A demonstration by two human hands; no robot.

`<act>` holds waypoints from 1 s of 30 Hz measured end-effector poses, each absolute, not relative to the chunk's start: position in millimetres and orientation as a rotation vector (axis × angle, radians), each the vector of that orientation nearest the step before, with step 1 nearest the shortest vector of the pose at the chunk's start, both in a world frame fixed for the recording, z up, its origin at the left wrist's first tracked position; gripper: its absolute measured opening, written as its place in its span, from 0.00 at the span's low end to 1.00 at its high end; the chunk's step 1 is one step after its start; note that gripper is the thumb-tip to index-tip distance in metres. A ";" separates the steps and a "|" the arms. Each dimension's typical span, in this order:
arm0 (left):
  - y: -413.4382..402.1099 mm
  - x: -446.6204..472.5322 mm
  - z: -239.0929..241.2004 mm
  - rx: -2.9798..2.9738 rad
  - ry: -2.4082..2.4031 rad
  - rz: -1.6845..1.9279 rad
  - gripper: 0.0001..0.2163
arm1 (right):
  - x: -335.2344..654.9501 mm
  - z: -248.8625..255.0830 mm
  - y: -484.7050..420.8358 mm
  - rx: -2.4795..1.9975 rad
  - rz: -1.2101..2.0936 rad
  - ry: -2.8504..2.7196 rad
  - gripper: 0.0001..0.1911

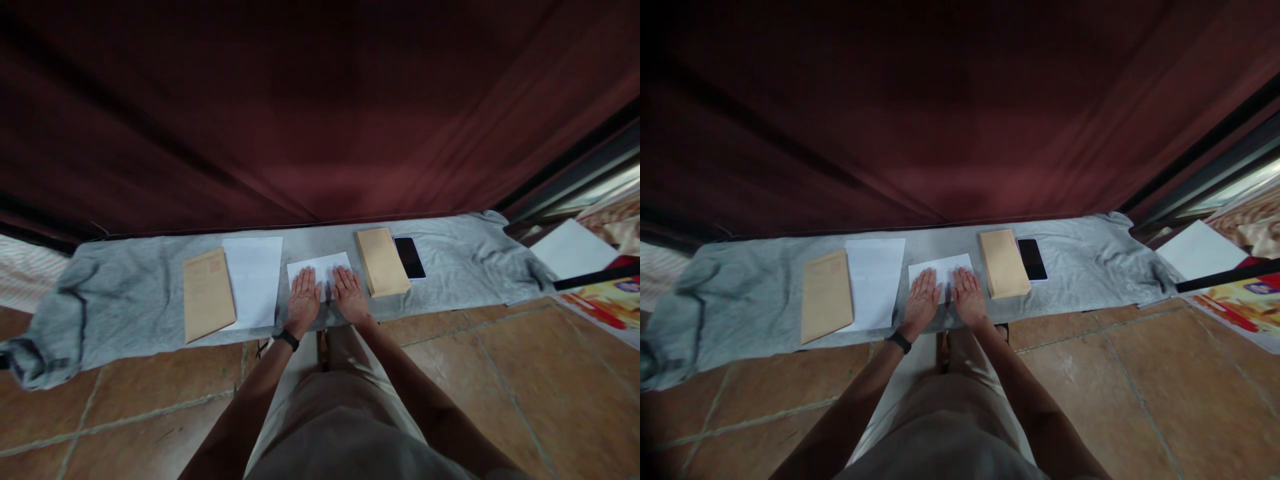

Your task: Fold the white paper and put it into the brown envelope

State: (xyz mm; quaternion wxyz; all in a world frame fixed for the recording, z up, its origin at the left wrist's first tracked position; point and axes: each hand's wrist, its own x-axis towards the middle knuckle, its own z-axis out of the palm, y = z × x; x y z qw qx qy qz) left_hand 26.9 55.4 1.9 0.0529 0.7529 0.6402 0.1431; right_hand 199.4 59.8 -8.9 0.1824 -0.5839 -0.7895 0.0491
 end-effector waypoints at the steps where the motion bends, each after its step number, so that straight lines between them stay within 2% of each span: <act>1: 59.5 31.3 2.5 2.307 1.899 0.426 0.27 | 196.7 -7.6 60.9 -1.626 0.150 -2.250 0.26; 6: 74.1 37.8 0.7 2.334 1.815 0.371 0.26 | 191.7 -7.6 64.0 -1.595 0.148 -2.289 0.25; 19: 79.4 4.7 -4.3 2.306 1.987 0.365 0.29 | 208.6 -16.3 58.9 -1.666 0.114 -2.233 0.27; 30: 114.7 1.2 25.1 2.346 2.037 0.174 0.23 | 217.9 -16.9 44.3 -1.704 0.082 -2.204 0.26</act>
